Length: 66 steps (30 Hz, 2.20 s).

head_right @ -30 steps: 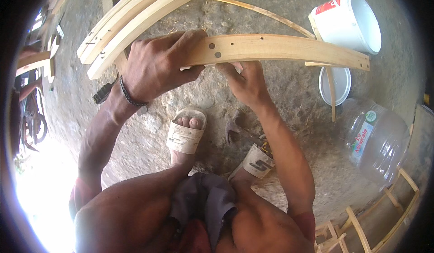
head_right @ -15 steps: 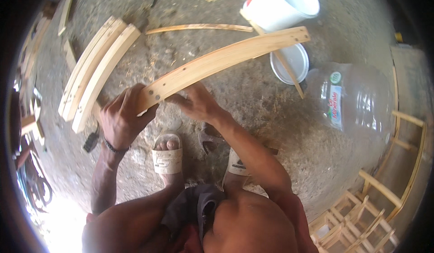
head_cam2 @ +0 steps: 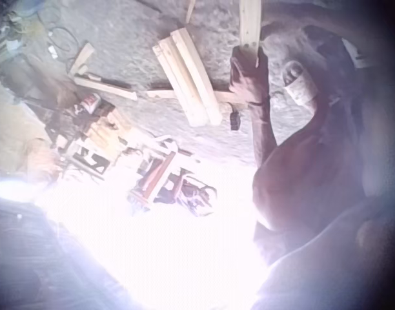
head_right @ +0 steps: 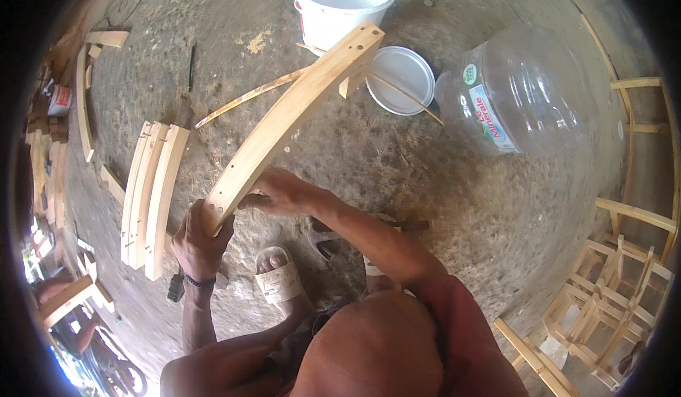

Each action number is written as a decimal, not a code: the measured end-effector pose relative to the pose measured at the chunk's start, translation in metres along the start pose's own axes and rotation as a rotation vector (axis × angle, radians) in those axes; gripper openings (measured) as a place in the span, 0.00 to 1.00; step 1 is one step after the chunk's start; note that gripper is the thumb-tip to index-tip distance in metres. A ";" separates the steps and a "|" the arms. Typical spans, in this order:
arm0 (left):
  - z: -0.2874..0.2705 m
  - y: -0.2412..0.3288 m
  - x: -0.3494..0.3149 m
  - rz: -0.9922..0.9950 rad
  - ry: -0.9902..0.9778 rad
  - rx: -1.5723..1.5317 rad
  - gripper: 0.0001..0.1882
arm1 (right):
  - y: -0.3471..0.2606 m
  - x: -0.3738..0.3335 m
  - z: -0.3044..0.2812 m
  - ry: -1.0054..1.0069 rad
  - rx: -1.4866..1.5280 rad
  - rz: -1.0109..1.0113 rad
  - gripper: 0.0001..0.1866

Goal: The person assembles a wooden furniture piece by hammering nails into a long wooden plank to attach a curved support and then retrieving more nails from a large plastic container.

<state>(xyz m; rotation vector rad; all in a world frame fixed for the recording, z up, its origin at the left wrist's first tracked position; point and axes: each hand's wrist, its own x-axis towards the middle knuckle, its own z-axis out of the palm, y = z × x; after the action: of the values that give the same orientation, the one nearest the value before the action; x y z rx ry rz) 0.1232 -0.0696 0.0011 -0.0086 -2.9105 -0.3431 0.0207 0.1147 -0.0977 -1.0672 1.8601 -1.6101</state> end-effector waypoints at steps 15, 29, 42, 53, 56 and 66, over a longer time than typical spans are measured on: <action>-0.012 0.003 0.004 -0.025 -0.064 0.013 0.27 | 0.099 -0.098 -0.161 0.745 -1.190 0.372 0.10; -0.015 -0.011 0.002 -0.003 -0.022 0.039 0.28 | 0.106 -0.109 -0.219 0.510 -1.375 0.299 0.17; -0.019 -0.012 -0.008 -0.024 -0.040 0.050 0.28 | -0.020 -0.111 -0.209 0.899 -0.776 0.321 0.12; -0.015 0.006 0.015 -0.092 -0.100 -0.007 0.26 | 0.016 -0.108 -0.233 1.406 -0.288 0.353 0.24; -0.021 0.004 0.021 -0.043 -0.166 -0.047 0.27 | 0.065 -0.109 -0.248 1.363 0.064 0.392 0.19; -0.020 0.001 0.024 -0.080 -0.197 -0.071 0.27 | 0.057 -0.172 -0.192 1.016 -0.868 0.582 0.20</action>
<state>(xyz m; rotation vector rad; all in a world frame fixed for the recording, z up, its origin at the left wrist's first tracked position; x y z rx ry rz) 0.1041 -0.0733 0.0255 0.0666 -3.0979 -0.4855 -0.0378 0.3694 -0.1365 0.2482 3.2690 -0.9947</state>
